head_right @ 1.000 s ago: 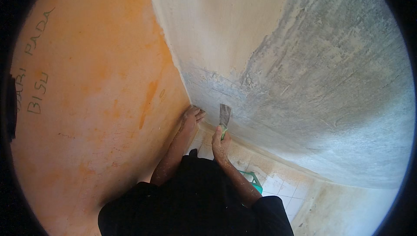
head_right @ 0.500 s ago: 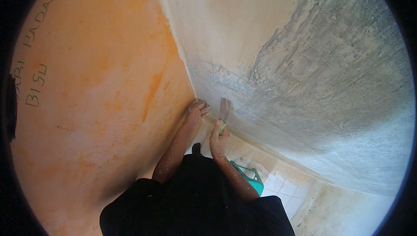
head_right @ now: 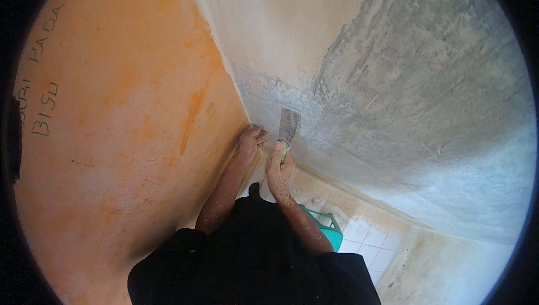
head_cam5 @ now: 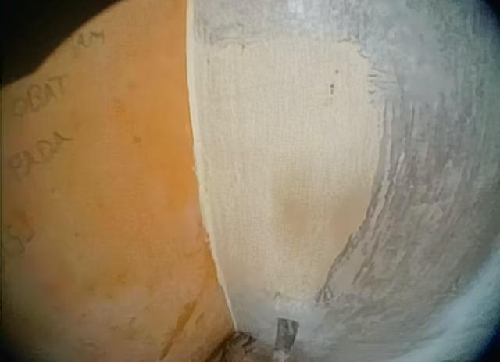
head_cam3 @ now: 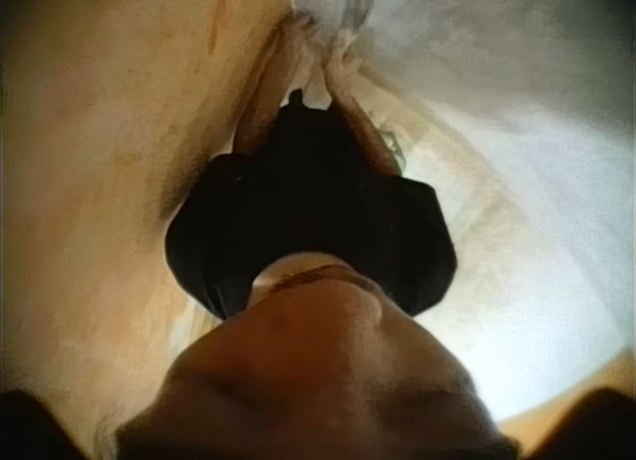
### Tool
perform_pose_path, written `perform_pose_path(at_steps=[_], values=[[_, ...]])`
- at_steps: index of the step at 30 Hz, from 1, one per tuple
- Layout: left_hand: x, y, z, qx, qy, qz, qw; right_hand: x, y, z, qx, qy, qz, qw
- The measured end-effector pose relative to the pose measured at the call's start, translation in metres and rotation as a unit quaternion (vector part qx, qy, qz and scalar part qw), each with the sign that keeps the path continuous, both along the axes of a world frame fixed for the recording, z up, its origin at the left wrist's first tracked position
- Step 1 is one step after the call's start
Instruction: The person scrapes paint or plaster from a wall using a putty knife.
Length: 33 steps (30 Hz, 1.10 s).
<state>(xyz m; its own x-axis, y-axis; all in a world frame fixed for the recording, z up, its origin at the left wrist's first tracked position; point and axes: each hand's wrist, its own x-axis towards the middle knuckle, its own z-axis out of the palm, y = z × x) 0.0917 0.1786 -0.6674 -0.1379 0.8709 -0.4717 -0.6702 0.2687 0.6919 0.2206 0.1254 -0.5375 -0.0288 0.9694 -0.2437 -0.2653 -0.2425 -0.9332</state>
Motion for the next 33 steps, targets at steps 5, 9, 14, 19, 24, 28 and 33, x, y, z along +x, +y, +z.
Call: perform_pose_path(at_steps=[5,9,14,19,24,28,33], values=[[0.000,0.005,0.005,-0.025,0.032,-0.010,0.999,0.002,-0.009,-0.024,-0.023,-0.077,0.006,0.997],[-0.003,0.007,0.001,-0.017,-0.006,0.020,1.000,-0.005,-0.010,-0.014,-0.022,-0.016,0.018,0.999],[-0.002,0.006,-0.001,-0.012,-0.011,-0.001,1.000,-0.005,0.004,-0.004,0.001,-0.025,0.026,0.999],[-0.005,0.007,-0.006,-0.020,0.018,-0.003,1.000,0.004,-0.005,-0.006,-0.040,-0.024,0.034,0.998],[-0.003,0.003,-0.005,-0.012,-0.015,-0.012,1.000,0.006,0.002,0.002,0.038,-0.056,0.040,0.997],[-0.001,0.009,0.005,-0.012,0.015,-0.009,1.000,0.011,-0.005,-0.017,-0.036,-0.031,0.043,0.998],[0.000,0.007,0.010,-0.018,0.006,-0.014,1.000,0.014,-0.005,-0.015,0.020,-0.038,0.026,0.999]])
